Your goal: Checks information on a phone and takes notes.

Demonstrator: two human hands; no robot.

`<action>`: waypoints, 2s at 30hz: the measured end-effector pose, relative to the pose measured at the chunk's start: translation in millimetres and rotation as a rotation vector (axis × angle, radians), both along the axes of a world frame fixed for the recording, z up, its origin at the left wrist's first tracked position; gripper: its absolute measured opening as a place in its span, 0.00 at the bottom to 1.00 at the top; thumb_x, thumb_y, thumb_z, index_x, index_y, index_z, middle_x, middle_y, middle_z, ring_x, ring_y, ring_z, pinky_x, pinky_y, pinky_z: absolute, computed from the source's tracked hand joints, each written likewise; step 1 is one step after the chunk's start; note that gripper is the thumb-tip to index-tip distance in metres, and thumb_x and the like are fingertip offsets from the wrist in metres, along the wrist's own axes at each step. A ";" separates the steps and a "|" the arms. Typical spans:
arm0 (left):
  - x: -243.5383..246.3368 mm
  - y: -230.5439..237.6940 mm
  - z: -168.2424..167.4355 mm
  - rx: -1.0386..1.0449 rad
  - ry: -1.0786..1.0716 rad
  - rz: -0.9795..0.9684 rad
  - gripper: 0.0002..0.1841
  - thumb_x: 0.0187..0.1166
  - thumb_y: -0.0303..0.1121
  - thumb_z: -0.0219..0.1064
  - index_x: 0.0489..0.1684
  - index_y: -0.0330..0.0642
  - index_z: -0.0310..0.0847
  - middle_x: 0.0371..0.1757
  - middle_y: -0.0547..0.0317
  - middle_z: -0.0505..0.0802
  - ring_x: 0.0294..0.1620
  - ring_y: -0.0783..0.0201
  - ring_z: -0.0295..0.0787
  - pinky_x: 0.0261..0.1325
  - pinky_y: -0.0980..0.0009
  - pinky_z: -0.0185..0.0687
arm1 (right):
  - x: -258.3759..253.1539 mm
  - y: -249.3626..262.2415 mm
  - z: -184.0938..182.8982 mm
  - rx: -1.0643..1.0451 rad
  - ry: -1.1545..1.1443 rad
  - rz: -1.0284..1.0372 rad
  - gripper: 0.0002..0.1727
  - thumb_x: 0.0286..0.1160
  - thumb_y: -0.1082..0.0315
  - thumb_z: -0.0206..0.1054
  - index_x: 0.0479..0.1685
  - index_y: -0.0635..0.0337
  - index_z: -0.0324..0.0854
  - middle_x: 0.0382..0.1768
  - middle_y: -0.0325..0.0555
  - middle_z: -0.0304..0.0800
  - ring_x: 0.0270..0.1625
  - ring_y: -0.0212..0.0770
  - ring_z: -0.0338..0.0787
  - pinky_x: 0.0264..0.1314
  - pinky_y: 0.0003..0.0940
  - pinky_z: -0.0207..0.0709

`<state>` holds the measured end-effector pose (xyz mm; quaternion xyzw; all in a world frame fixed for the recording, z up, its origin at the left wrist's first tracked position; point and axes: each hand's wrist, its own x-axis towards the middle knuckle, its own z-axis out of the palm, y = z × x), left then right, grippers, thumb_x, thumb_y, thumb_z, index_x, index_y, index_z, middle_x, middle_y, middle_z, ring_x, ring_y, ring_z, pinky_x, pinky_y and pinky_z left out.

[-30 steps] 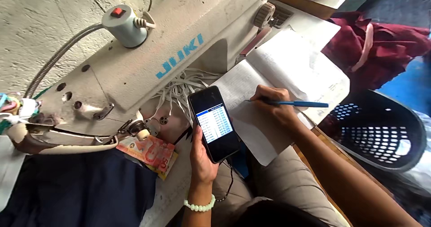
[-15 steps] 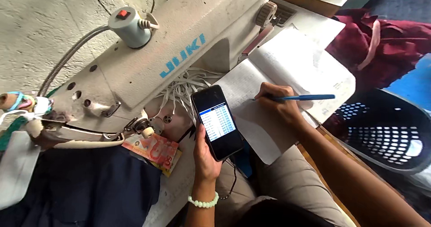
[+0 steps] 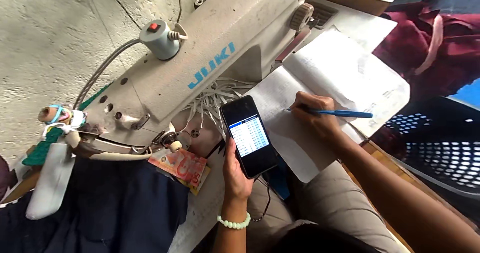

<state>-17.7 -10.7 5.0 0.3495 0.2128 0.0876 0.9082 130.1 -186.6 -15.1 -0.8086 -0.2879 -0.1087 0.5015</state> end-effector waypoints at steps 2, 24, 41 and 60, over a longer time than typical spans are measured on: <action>0.4 -0.5 0.0 0.008 0.002 0.009 0.25 0.94 0.46 0.33 0.76 0.44 0.67 0.60 0.50 0.92 0.61 0.57 0.92 0.60 0.57 0.91 | 0.9 -0.8 1.7 -0.032 -0.029 0.009 0.08 0.60 0.74 0.62 0.17 0.61 0.77 0.15 0.36 0.73 0.19 0.23 0.69 0.21 0.19 0.57; -0.8 1.1 0.5 -0.010 -0.015 -0.001 0.26 0.94 0.47 0.33 0.78 0.44 0.65 0.63 0.48 0.91 0.63 0.55 0.92 0.61 0.56 0.90 | 9.5 -7.2 -6.3 0.060 0.065 0.036 0.06 0.63 0.73 0.62 0.21 0.59 0.79 0.17 0.32 0.74 0.20 0.20 0.70 0.22 0.17 0.59; -1.0 0.3 4.2 0.062 0.018 0.011 0.25 0.94 0.44 0.32 0.73 0.42 0.68 0.54 0.54 0.94 0.54 0.63 0.94 0.56 0.64 0.92 | -76.9 25.0 3.9 -0.075 -0.431 0.165 0.13 0.86 0.65 0.58 0.56 0.52 0.88 0.54 0.46 0.96 0.56 0.47 0.86 0.58 0.39 0.70; -0.9 -0.2 5.6 0.042 0.032 0.006 0.25 0.94 0.44 0.32 0.73 0.41 0.67 0.54 0.53 0.94 0.54 0.62 0.94 0.55 0.62 0.92 | -73.6 24.8 -2.3 -0.034 -0.428 0.094 0.10 0.85 0.67 0.61 0.53 0.52 0.88 0.52 0.45 0.96 0.55 0.44 0.87 0.59 0.36 0.71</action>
